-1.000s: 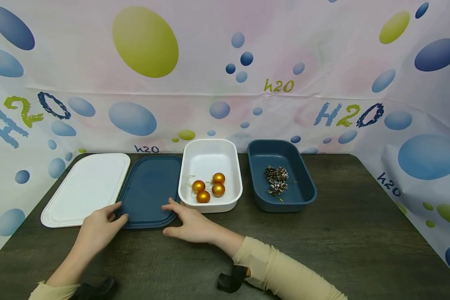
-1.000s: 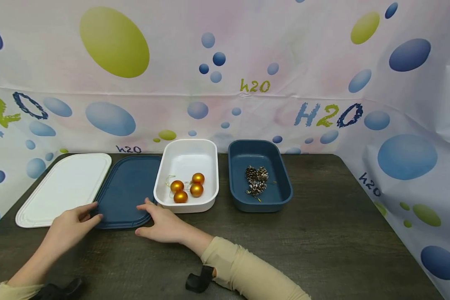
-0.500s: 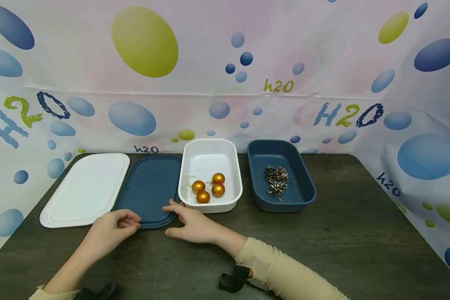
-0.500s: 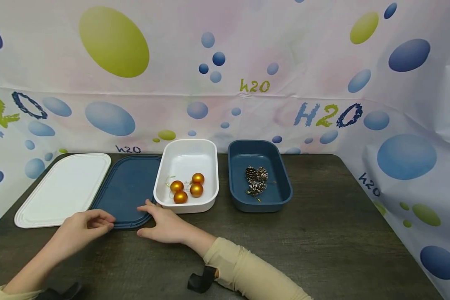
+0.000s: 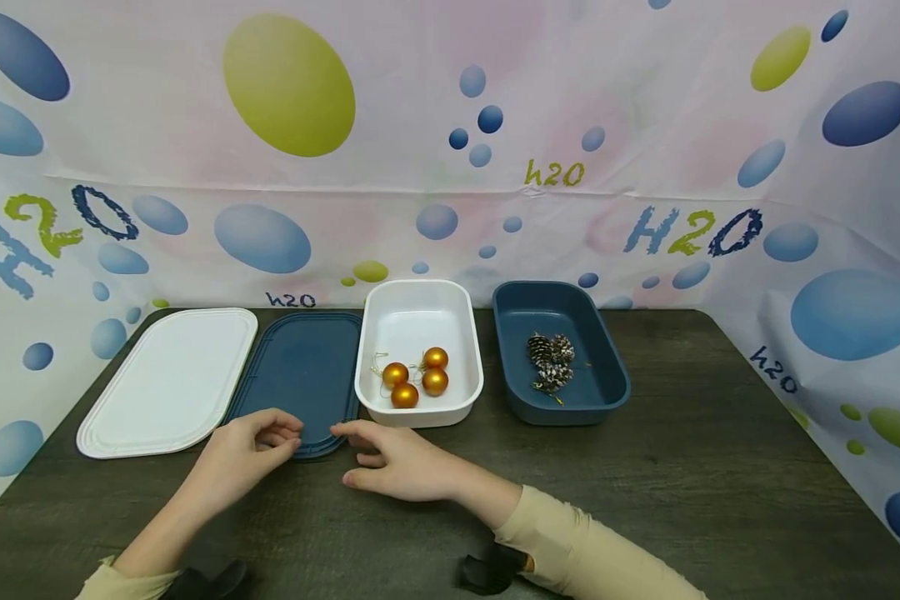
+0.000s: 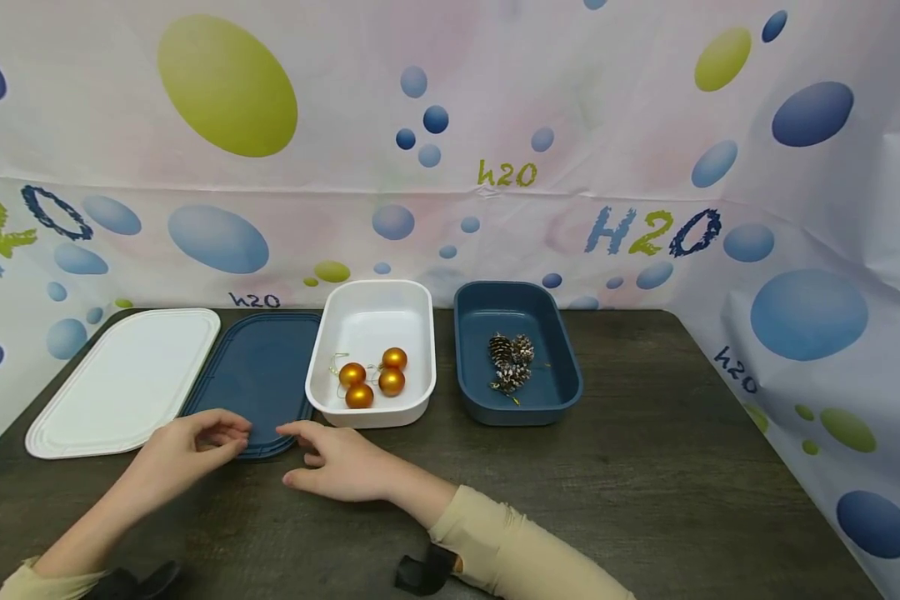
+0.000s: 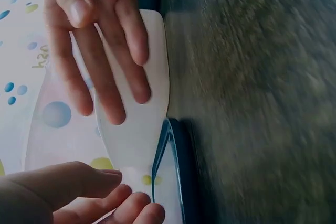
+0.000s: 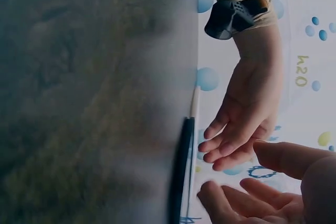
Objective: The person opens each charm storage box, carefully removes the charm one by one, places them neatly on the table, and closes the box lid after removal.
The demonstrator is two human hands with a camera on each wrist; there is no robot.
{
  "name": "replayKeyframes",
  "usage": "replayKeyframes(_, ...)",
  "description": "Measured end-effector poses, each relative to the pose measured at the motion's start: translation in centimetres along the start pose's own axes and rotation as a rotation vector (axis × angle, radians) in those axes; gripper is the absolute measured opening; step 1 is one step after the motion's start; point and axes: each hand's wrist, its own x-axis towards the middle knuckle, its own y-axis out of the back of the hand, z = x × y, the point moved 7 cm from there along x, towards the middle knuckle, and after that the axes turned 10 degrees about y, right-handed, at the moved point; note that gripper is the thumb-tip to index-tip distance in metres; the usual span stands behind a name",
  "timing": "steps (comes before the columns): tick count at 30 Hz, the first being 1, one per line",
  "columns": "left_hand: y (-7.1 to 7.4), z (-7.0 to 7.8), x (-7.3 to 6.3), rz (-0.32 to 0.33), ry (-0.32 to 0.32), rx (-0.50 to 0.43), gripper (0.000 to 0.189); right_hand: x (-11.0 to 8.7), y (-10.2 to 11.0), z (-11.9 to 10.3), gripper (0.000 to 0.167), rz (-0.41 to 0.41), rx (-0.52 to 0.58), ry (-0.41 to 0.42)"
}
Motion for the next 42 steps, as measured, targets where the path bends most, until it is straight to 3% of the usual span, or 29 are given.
replayKeyframes(5, -0.4, 1.4, 0.4, 0.02, -0.036, -0.04, 0.035, -0.6, 0.9, -1.4, 0.043, 0.02, -0.028, 0.082)
replayKeyframes(10, -0.9, 2.5, 0.8, 0.026, -0.064, -0.061, 0.055, -0.6, 3.0, -2.6, 0.031, 0.073, -0.198, 0.154)
replayKeyframes(16, -1.7, 3.2, 1.9, 0.007, -0.079, -0.059, 0.072, 0.2, 6.7, -2.6, 0.028, 0.202, -0.449, 0.186)
replayKeyframes(23, -3.1, 4.1, 3.0, -0.046, -0.109, -0.048, 0.085, 2.1, 9.5, -0.1, 0.03, 0.212, -0.534, 0.067)
replayKeyframes(32, -4.1, 4.8, 4.1, -0.073, -0.124, -0.038, 0.095, 3.9, 10.1, 2.2, 0.031, 0.165, -0.636, -0.066)
replayKeyframes(42, -4.7, 4.8, 4.7, -0.095, -0.136, -0.031, 0.101, 4.5, 10.0, 2.9, 0.029, 0.111, -0.7, -0.083)
